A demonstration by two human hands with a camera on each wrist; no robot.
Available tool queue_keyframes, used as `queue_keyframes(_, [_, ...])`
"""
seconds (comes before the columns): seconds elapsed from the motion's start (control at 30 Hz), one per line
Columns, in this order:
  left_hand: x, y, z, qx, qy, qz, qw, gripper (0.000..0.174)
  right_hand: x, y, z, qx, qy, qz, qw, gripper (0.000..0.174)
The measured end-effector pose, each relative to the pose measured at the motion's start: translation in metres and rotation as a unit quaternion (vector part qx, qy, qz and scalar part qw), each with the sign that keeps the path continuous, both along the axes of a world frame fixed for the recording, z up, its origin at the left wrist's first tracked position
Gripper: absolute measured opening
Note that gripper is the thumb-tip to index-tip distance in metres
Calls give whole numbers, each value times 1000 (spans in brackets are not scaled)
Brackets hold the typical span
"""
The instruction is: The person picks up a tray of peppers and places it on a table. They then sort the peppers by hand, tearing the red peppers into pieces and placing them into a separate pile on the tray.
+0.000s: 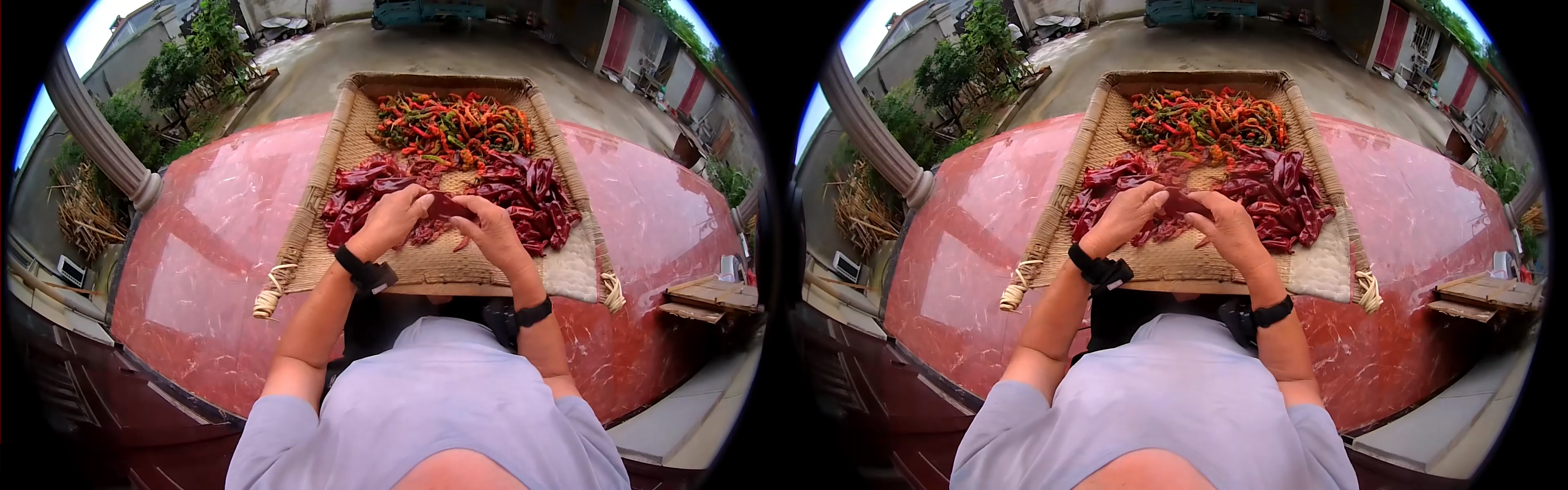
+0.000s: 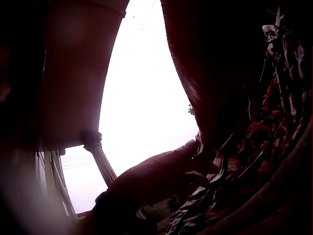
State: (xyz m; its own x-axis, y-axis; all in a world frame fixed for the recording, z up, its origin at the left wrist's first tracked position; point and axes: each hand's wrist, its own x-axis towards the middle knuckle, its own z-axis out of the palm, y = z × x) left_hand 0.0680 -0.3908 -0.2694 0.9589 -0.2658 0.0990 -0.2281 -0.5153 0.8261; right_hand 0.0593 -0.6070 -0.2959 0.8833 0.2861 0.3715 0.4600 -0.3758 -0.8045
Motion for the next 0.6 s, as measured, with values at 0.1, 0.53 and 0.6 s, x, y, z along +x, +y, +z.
queue_keyframes(0.1, [14,18,-14,35,-90,22,995,31,1,-21,12,-28,-62,-100,993,28])
queue_keyframes(0.53, [49,43,-25,305,-161,132,929,32,28,-112,-23,-235,-5,-515,824,35])
queue_keyframes(0.6, [51,45,-25,281,-149,134,939,30,24,-111,-18,-249,-17,-513,821,34])
